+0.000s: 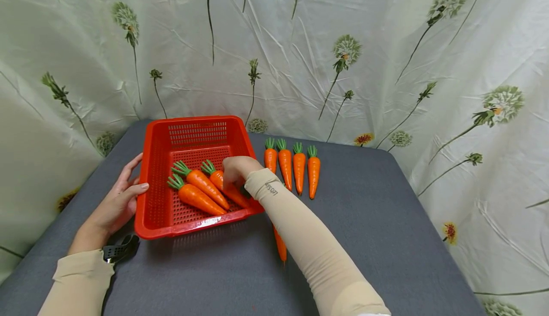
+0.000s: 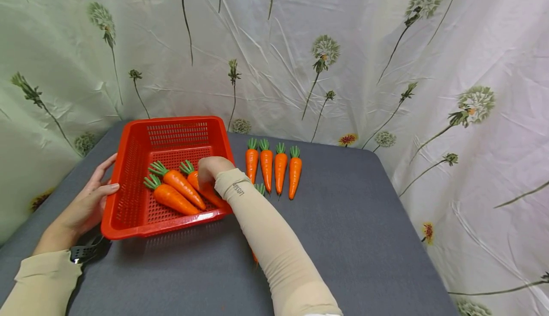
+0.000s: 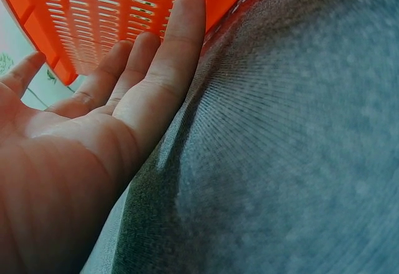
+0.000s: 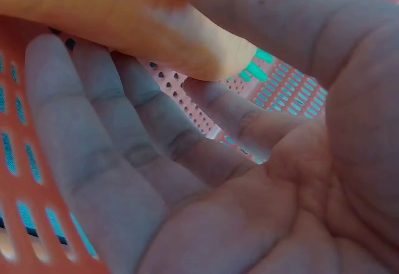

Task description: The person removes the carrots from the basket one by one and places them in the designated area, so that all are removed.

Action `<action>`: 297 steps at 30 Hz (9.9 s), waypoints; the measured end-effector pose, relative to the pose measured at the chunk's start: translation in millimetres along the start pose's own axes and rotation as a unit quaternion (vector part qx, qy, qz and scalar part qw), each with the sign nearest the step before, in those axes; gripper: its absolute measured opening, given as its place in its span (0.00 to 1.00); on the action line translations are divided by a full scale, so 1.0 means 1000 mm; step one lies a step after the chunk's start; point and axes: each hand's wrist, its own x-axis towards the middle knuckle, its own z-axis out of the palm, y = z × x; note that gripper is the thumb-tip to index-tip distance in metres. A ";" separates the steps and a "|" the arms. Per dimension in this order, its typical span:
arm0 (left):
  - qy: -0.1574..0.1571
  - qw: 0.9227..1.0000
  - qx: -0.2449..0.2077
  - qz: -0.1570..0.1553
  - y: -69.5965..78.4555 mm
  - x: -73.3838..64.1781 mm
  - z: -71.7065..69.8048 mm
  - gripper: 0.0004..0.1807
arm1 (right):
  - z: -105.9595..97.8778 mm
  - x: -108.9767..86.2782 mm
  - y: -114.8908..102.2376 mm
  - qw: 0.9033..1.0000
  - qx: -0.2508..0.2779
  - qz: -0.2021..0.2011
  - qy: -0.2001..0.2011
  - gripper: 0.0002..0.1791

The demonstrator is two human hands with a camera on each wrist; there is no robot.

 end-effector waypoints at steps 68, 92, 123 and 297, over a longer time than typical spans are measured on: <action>-0.006 1.000 -0.003 0.000 0.000 -0.001 0.001 0.40 | -0.014 -0.059 0.060 0.902 0.402 -0.147 0.061 0.33; -0.002 1.000 0.010 0.001 0.000 -0.002 0.002 0.39 | 0.015 -0.111 0.111 0.878 0.432 -0.168 0.120 0.33; 0.006 1.000 0.007 -0.004 -0.002 -0.001 0.000 0.39 | 0.081 -0.136 0.172 0.845 0.492 -0.132 0.162 0.39; -0.006 1.000 0.017 0.001 -0.002 0.000 -0.002 0.39 | -0.003 -0.081 0.062 0.931 0.298 -0.168 0.128 0.29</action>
